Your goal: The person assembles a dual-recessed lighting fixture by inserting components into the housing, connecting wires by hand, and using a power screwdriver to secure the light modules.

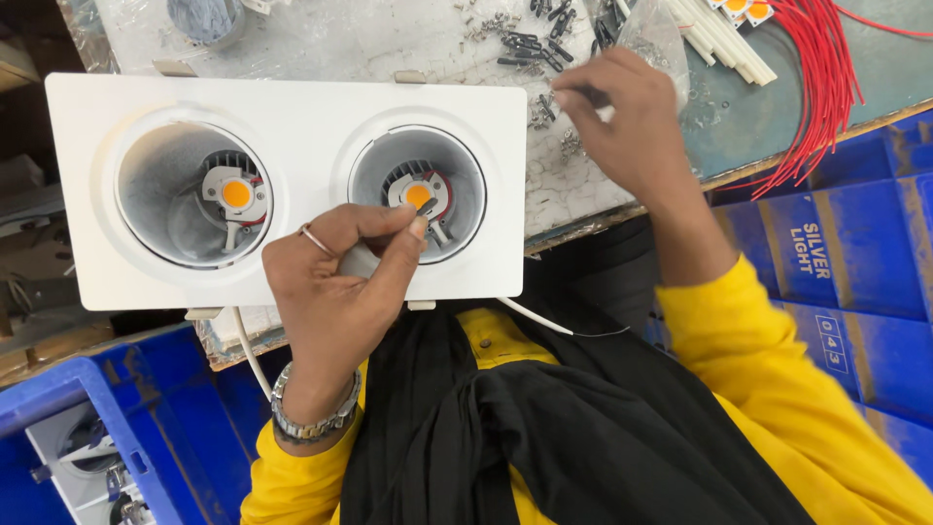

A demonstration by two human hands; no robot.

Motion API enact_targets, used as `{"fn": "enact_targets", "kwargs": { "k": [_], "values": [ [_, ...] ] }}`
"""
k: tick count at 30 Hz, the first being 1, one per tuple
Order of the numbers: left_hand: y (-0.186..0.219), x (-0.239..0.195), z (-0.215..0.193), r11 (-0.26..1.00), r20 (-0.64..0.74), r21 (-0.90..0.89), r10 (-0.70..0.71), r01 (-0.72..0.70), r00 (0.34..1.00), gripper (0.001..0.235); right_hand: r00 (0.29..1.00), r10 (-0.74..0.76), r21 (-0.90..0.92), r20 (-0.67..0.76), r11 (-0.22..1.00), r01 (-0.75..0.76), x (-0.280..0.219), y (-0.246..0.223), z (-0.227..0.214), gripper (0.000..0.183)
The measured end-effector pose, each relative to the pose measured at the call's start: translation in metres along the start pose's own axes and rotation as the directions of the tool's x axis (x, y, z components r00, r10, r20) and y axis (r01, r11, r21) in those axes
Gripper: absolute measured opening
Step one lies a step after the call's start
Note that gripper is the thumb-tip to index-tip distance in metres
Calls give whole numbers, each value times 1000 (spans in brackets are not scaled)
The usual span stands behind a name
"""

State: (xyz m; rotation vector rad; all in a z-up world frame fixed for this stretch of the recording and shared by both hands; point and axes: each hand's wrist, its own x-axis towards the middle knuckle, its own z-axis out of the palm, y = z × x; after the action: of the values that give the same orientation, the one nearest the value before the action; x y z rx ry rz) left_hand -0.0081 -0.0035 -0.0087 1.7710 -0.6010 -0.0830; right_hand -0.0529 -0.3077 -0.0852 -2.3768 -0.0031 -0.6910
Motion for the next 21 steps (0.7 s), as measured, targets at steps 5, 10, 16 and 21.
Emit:
{"fn": "enact_targets", "kwargs": {
  "k": [5, 10, 16, 21],
  "values": [
    [1, 2, 1, 999, 3, -30, -15, 15, 1000, 14, 953, -185, -228, 239, 943, 241, 20, 10, 2, 5],
    [1, 3, 0, 1000, 25, -25, 5, -4, 1000, 12, 925, -184, -221, 332, 939, 266, 22, 18, -3, 8],
    [3, 6, 1, 999, 21, -43, -6, 7, 1000, 12, 905, -218, -323, 365, 882, 343, 19, 18, 1, 7],
    [3, 10, 3, 996, 18, -84, 11, -10, 1000, 11, 945, -225, -311, 236, 904, 293, 17, 17, -7, 4]
  ]
}}
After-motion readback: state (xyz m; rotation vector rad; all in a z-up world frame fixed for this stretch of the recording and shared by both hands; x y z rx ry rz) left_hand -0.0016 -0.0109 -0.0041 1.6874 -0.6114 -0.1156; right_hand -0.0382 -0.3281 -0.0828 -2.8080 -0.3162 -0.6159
